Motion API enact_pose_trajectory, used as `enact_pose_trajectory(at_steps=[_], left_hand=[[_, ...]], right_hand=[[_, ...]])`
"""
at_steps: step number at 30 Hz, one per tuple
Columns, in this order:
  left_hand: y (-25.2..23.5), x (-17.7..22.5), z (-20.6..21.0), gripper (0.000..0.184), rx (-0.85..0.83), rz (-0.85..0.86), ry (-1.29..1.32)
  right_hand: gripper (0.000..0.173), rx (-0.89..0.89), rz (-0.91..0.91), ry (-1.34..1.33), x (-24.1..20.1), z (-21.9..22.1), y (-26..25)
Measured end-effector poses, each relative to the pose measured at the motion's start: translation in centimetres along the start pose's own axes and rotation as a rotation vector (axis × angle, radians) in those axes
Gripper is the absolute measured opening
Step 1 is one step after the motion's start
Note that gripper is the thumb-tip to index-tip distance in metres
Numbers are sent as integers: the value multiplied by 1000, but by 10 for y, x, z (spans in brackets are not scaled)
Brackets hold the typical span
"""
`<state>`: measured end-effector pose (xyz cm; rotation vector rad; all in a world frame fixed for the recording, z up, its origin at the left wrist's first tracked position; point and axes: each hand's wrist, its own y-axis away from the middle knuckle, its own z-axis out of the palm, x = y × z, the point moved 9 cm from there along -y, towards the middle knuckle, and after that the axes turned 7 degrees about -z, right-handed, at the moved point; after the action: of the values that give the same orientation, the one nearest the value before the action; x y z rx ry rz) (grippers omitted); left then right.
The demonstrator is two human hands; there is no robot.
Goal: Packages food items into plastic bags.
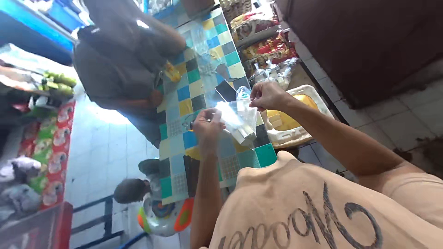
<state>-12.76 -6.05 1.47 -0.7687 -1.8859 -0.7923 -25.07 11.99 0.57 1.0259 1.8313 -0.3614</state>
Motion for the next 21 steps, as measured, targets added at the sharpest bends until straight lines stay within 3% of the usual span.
enact_pose_trajectory(at_steps=[3,8,11,16,17,21], left_hand=[[8,15,-15,21,-23,120,-78],[15,20,-17,31,-124,-14,-385],[18,24,-15,21,-196,8,-311],[27,31,-7,26,-270,187,-321],[28,33,-6,28,-268,226,-352],[22,37,-5,11,-193,399,-404]], right_hand=[[12,-14,-68,85,-13,-9,7],[26,-131,-107,133,-26,-6,18],[28,-131,-238,140,-29,-3,20],[44,-79,-431,184,-33,4,30],[39,-25,-463,223,-33,2,31],[31,3,-352,384,-30,-1,21]])
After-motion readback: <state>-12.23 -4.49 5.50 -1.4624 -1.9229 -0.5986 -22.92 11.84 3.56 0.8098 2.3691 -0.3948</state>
